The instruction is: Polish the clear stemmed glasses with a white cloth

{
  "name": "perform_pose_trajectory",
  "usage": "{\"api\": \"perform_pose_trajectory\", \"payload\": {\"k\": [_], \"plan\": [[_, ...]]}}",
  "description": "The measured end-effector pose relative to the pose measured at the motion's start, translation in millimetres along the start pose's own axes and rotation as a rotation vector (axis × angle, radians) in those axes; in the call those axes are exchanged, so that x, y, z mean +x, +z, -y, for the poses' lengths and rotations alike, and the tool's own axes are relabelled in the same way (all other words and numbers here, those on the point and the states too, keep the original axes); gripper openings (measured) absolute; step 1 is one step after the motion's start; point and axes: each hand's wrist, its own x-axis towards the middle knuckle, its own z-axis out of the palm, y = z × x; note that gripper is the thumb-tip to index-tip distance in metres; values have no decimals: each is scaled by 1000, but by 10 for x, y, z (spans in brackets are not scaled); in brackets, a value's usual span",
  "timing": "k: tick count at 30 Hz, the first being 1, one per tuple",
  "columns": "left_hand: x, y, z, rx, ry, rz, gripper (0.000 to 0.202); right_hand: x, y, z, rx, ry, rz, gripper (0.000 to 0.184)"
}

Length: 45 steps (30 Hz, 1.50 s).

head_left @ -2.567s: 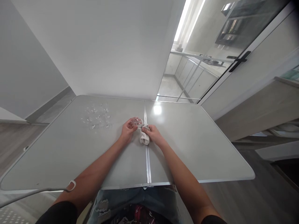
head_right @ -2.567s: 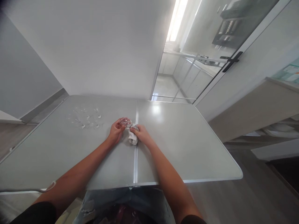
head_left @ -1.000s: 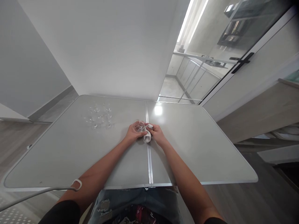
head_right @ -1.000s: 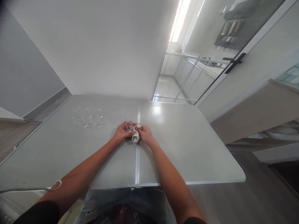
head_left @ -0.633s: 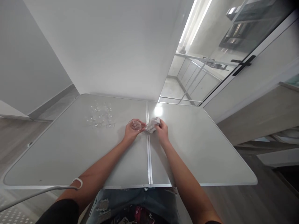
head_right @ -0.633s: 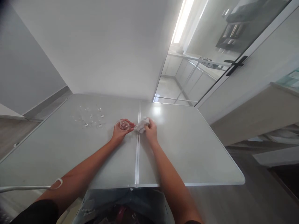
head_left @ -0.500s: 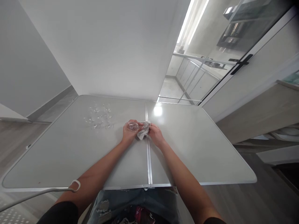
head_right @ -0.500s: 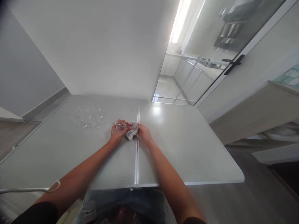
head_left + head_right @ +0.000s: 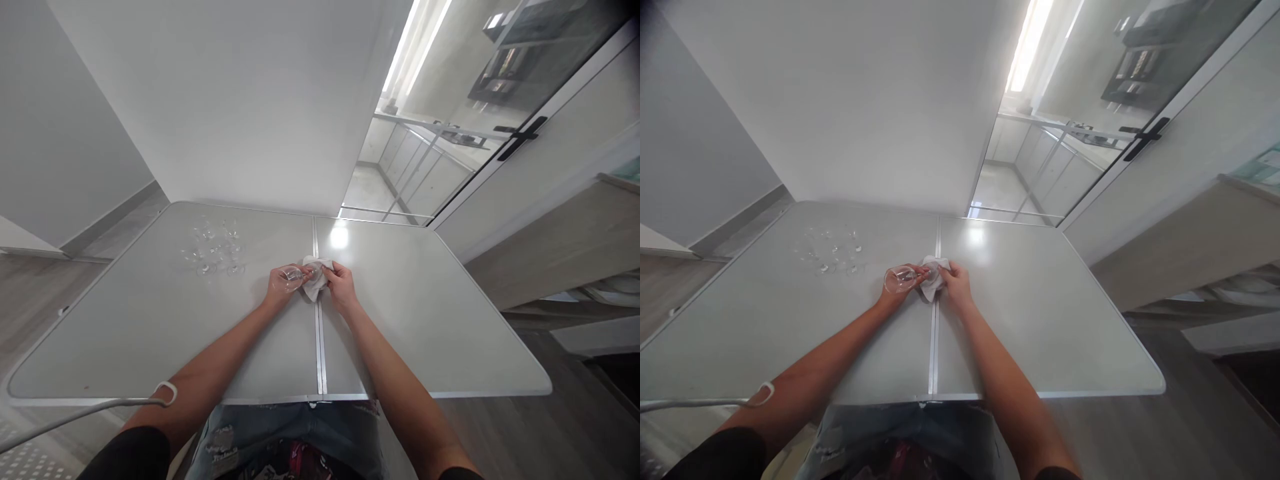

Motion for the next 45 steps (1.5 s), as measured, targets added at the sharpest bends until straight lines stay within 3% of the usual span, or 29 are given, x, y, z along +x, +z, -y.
{"api": "perform_pose_trajectory", "payload": {"k": [5, 9, 13, 16, 19, 23, 26, 29, 34, 39, 43, 45], "plan": [[-29, 24, -17, -2, 5, 10, 29, -21, 57, 24, 50, 116, 152, 35], [-29, 12, -15, 9, 42, -38, 28, -4, -16, 31, -28, 116, 82, 37], [-8, 7, -23, -23, 36, -100, 26, -8, -17, 61, -25, 27, 18, 34], [-3, 13, -44, -37, 18, -57, 27, -24, 39, 69, -1, 2, 77, 35], [7, 6, -63, -30, 22, -88, 28, -27, 42, 60, -17, 85, 144, 37], [33, -13, -53, -31, 27, -214, 27, -27, -12, 84, -65, 64, 81, 31], [32, 1, -36, -57, -6, -150, 28, -38, 9, 116, -44, -3, 75, 30], [27, 17, -40, -55, -31, -101, 28, -47, 42, 116, -30, 48, 148, 35], [42, 9, -58, -29, 16, -243, 26, -46, 17, 105, -68, 79, 132, 29], [47, 2, -35, -34, -20, -186, 27, -61, 58, 144, 8, 30, 154, 31], [70, -24, -29, 42, -15, -283, 27, -58, 54, 148, -40, 83, 159, 29], [74, -22, -37, 49, -17, -271, 27, -51, 43, 140, -37, 47, 120, 26]]}}
